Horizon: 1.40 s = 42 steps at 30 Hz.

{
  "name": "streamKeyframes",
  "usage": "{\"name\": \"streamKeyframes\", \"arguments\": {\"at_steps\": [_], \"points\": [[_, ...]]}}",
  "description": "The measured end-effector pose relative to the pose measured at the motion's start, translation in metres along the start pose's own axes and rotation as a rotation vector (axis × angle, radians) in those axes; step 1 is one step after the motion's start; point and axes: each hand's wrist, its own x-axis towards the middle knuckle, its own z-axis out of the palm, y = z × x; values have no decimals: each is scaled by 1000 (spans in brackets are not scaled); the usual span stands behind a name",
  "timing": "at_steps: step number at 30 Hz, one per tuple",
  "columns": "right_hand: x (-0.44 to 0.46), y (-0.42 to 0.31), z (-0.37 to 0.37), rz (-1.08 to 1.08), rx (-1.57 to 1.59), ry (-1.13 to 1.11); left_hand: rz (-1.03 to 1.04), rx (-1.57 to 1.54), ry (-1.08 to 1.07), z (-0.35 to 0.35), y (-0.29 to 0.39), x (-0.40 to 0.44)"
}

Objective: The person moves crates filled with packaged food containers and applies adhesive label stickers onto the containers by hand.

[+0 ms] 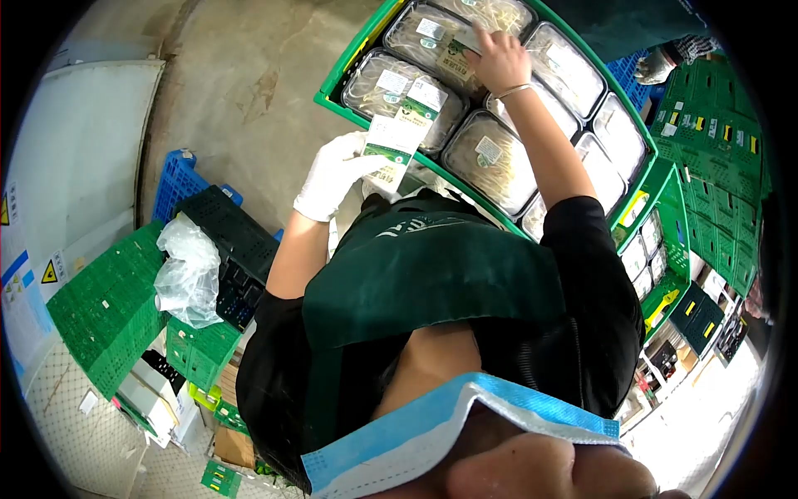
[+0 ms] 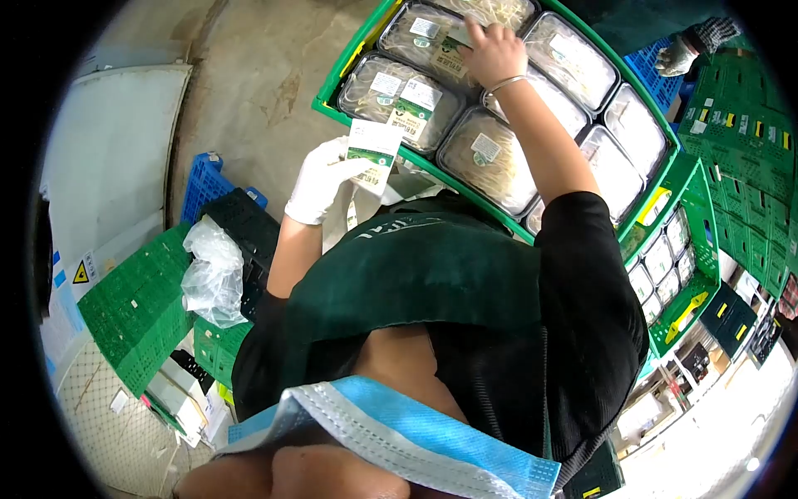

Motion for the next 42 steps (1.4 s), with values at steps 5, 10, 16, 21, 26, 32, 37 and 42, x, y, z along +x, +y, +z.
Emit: {"name": "streamKeyframes", "arguments": {"at_steps": [5,10,16,21,26,32,37,42], "points": [[-52,-43,-79,-28,672,-305,110,-178,16,29,2,18],[-69,-60,-95,-152,889,-157,82,-121,209,60,24,22],[27,42,-68,-29,567,-9,144,-93,238,40,3,29],[81,103,23,-67,28,1,5,-70,304,10,-10,18],[28,63,-24,43,21,407,34,-150,163,25,-8,19],[-81,-6,-113,-91,923,-249,34,136,-84,58,13,31],[-121,-15,-117,86,1073,-172,281,318,-147,117,47,34],[-102,106,-84,432,725,-52,233,459,-168,132,11,35]]}}
